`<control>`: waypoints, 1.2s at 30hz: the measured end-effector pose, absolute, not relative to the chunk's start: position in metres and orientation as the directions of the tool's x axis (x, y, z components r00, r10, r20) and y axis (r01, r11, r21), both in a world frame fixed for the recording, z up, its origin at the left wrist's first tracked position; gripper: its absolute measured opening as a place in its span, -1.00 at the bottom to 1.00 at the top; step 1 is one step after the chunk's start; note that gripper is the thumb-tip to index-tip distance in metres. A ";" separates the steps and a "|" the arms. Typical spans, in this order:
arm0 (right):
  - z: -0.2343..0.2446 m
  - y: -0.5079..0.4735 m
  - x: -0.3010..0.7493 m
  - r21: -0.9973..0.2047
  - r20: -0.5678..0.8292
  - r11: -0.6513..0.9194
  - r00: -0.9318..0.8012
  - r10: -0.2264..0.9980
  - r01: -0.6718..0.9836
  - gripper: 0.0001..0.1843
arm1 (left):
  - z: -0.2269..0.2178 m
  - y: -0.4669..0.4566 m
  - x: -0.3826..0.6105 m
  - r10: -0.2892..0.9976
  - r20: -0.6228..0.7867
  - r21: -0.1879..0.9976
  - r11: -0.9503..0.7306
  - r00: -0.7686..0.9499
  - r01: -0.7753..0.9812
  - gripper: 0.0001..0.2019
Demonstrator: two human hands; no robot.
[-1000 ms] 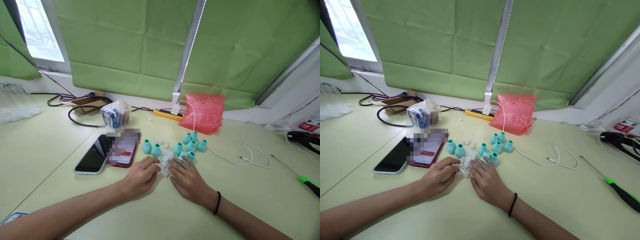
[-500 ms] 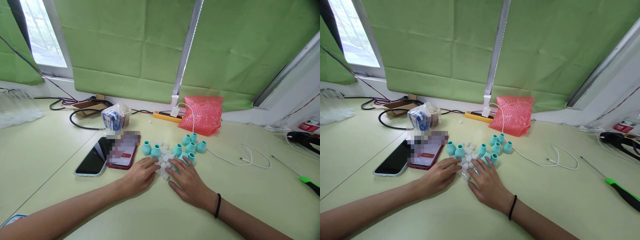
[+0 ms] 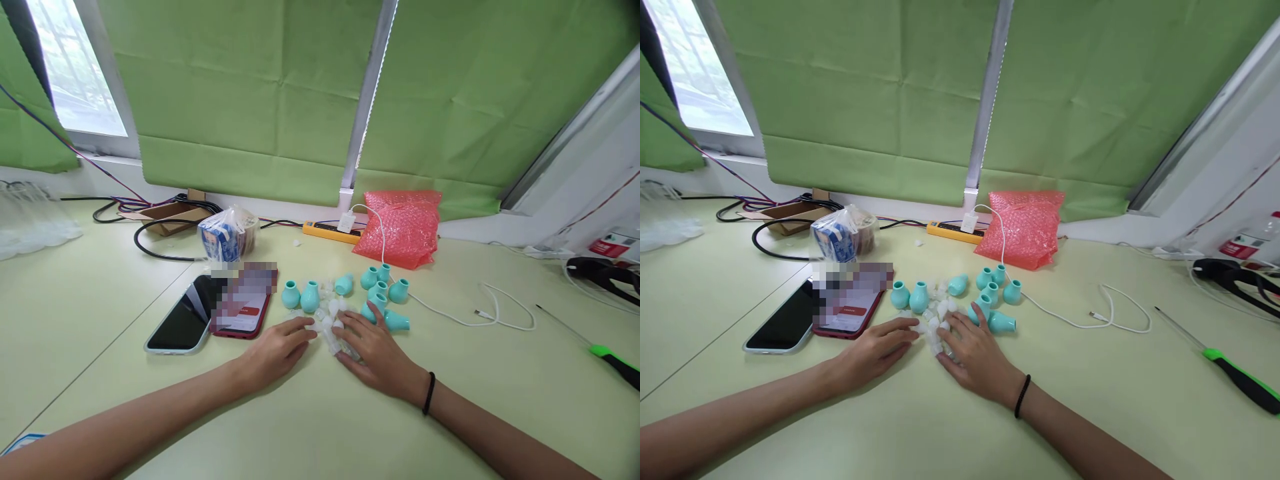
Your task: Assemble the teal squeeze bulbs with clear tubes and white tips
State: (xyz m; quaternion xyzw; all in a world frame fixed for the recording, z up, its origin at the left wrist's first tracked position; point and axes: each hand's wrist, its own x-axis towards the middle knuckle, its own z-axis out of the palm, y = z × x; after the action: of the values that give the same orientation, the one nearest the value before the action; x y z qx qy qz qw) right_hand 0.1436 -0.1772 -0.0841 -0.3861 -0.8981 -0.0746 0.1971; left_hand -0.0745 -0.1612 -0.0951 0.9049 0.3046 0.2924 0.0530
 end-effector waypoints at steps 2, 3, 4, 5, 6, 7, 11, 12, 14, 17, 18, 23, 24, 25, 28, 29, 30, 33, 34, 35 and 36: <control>-0.085 -0.177 0.145 -0.040 0.409 0.712 -0.639 0.652 0.701 -0.73 | -0.094 -0.162 -0.074 0.579 0.512 0.290 -0.812 0.634 0.507 -0.77; -0.085 -0.177 0.146 -0.049 0.407 0.719 -0.643 0.649 0.694 -0.74 | -0.094 -0.162 -0.074 0.576 0.516 0.299 -0.815 0.634 0.497 -0.77; -0.086 -0.176 0.147 -0.056 0.408 0.722 -0.644 0.646 0.689 -0.74 | -0.094 -0.162 -0.074 0.573 0.520 0.307 -0.817 0.633 0.488 -0.78; -0.087 -0.174 0.148 -0.061 0.415 0.726 -0.644 0.643 0.685 -0.74 | -0.094 -0.162 -0.075 0.570 0.523 0.315 -0.820 0.634 0.477 -0.78; -0.089 -0.173 0.149 -0.066 0.430 0.730 -0.640 0.636 0.681 -0.73 | -0.095 -0.162 -0.075 0.565 0.528 0.323 -0.824 0.634 0.465 -0.78; -0.090 -0.171 0.150 -0.072 0.452 0.734 -0.634 0.627 0.675 -0.71 | -0.095 -0.162 -0.075 0.561 0.533 0.331 -0.827 0.634 0.453 -0.78; -0.095 -0.166 0.153 -0.128 0.520 0.764 -0.613 0.595 0.633 -0.69 | -0.096 -0.161 -0.075 0.549 0.546 0.358 -0.836 0.633 0.417 -0.78; -0.096 -0.165 0.154 -0.151 0.534 0.768 -0.602 0.593 0.623 -0.70 | -0.097 -0.160 -0.075 0.550 0.545 0.361 -0.835 0.633 0.414 -0.77; -0.097 -0.164 0.155 -0.208 0.564 0.760 -0.560 0.607 0.615 -0.71 | -0.097 -0.160 -0.075 0.552 0.543 0.366 -0.834 0.633 0.413 -0.77; -0.096 -0.163 0.156 -0.291 0.591 0.723 -0.477 0.651 0.626 -0.72 | -0.095 -0.161 -0.075 0.562 0.539 0.372 -0.827 0.627 0.421 -0.78; -0.096 -0.162 0.156 -0.308 0.592 0.712 -0.459 0.663 0.631 -0.72 | -0.095 -0.161 -0.075 0.566 0.533 0.375 -0.824 0.629 0.424 -0.80; -0.094 -0.162 0.155 -0.300 0.569 0.704 -0.471 0.674 0.644 -0.80 | -0.092 -0.161 -0.075 0.582 0.493 0.395 -0.812 0.647 0.429 -0.82; -0.093 -0.163 0.155 -0.291 0.558 0.709 -0.488 0.671 0.642 -0.81 | -0.092 -0.161 -0.074 0.584 0.498 0.399 -0.811 0.642 0.428 -0.82; -0.092 -0.164 0.155 -0.284 0.545 0.713 -0.504 0.670 0.641 -0.81 | -0.092 -0.161 -0.074 0.587 0.508 0.404 -0.809 0.630 0.428 -0.81; -0.088 -0.169 0.153 -0.263 0.491 0.716 -0.549 0.676 0.647 -0.62 | -0.093 -0.160 -0.073 0.593 0.543 0.419 -0.805 0.595 0.420 -0.79; -0.086 -0.171 0.153 -0.242 0.464 0.720 -0.574 0.675 0.651 -0.56 | -0.093 -0.159 -0.073 0.593 0.545 0.424 -0.805 0.593 0.416 -0.78; -0.083 -0.173 0.152 -0.210 0.432 0.728 -0.605 0.668 0.653 -0.53 | -0.093 -0.159 -0.073 0.593 0.542 0.428 -0.805 0.596 0.411 -0.77; -0.078 -0.176 0.149 -0.116 0.342 0.759 -0.692 0.636 0.640 -0.56 | -0.093 -0.158 -0.072 0.602 0.530 0.441 -0.797 0.597 0.412 -0.78; -0.077 -0.177 0.148 -0.107 0.330 0.765 -0.703 0.630 0.635 -0.58 | -0.092 -0.158 -0.071 0.609 0.529 0.446 -0.792 0.591 0.417 -0.79; -0.077 -0.177 0.147 -0.110 0.328 0.767 -0.706 0.628 0.632 -0.60 | -0.092 -0.158 -0.071 0.614 0.528 0.449 -0.788 0.587 0.421 -0.80; -0.078 -0.176 0.147 -0.121 0.336 0.767 -0.702 0.628 0.630 -0.62 | -0.091 -0.158 -0.071 0.618 0.524 0.452 -0.785 0.586 0.424 -0.81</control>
State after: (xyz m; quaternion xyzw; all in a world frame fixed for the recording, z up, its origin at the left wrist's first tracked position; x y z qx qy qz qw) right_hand 0.1470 -0.1762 -0.0778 -0.3410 -0.9224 -0.0018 0.1815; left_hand -0.0711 -0.1576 -0.0912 0.8795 0.2962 0.3451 0.1406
